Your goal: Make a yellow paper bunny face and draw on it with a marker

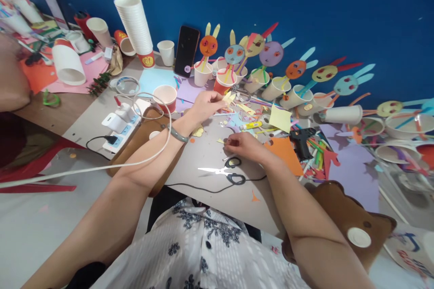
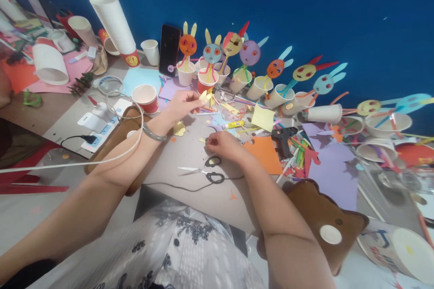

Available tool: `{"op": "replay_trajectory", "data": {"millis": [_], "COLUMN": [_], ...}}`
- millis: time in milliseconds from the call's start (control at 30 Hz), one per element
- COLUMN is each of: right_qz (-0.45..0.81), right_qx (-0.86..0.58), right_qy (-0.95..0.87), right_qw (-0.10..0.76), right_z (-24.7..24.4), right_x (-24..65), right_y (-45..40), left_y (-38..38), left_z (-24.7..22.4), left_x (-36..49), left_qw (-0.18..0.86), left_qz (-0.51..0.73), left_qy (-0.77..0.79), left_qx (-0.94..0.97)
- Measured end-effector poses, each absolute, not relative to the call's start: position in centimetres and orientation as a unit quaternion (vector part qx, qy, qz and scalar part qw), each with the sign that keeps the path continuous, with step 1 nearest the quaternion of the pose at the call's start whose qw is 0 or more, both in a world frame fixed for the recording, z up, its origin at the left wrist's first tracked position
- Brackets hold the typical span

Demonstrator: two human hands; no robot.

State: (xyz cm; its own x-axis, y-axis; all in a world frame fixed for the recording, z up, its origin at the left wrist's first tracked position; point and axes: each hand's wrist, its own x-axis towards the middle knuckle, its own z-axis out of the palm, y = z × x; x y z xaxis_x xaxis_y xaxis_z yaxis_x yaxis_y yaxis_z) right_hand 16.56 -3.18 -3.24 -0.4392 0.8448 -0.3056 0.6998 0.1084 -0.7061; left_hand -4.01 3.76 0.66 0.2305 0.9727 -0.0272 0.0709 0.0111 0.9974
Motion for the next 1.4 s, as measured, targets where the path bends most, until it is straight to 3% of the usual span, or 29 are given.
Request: {"op": "replay_trajectory", "data": {"millis": [67, 167, 267, 367, 533, 733, 900, 1033, 1200, 1400], "right_qz": [0.365, 0.278, 0.259, 0.359, 0.602, 0.692, 0.651, 0.647, 0.451, 0.274], "right_qx": [-0.531, -0.545, -0.552, -0.525, -0.459, -0.439, -0.458, -0.473, -0.524, -0.376], "right_qy": [-0.757, -0.762, -0.741, -0.703, -0.599, -0.494, -0.465, -0.5, -0.643, -0.873], "right_qw": [0.11, 0.21, 0.282, 0.318, 0.261, 0.29, 0.388, 0.329, 0.331, 0.147], "right_z": [-4.0, -4.7, -4.7, -4.4, -4.5, -4.9, -4.9, -4.4, -3.4, -3.4], "right_x": [16.4, 16.3, 16.3, 15.7, 13.8, 12.3, 12.0, 12.8, 15.4, 16.4], "right_y": [-3.0, -2.6, -2.5, -3.1, -3.9, -2.2, -1.5, -2.8, -5.3, -11.1], "left_y": [3.8, 3.7, 3.7, 3.7, 3.6, 3.9, 4.1, 3.3, 2.8, 1.7], "left_z": [0.8, 0.8, 0.8, 0.9, 1.2, 0.7, 0.0, -0.1, 0.0, 0.5], "left_x": [-4.1, -4.2, -4.2, -4.2, -4.3, -4.3, -4.1, -4.0, -3.2, -2.1], "left_qw": [0.544, 0.541, 0.531, 0.529, 0.514, 0.485, 0.424, 0.381, 0.342, 0.419], "left_qz": [0.418, 0.418, 0.415, 0.413, 0.423, 0.43, 0.452, 0.469, 0.453, 0.394], "left_qy": [0.458, 0.457, 0.465, 0.469, 0.469, 0.468, 0.465, 0.458, 0.454, 0.443], "left_qx": [0.565, 0.569, 0.574, 0.574, 0.581, 0.601, 0.632, 0.652, 0.687, 0.687]}}
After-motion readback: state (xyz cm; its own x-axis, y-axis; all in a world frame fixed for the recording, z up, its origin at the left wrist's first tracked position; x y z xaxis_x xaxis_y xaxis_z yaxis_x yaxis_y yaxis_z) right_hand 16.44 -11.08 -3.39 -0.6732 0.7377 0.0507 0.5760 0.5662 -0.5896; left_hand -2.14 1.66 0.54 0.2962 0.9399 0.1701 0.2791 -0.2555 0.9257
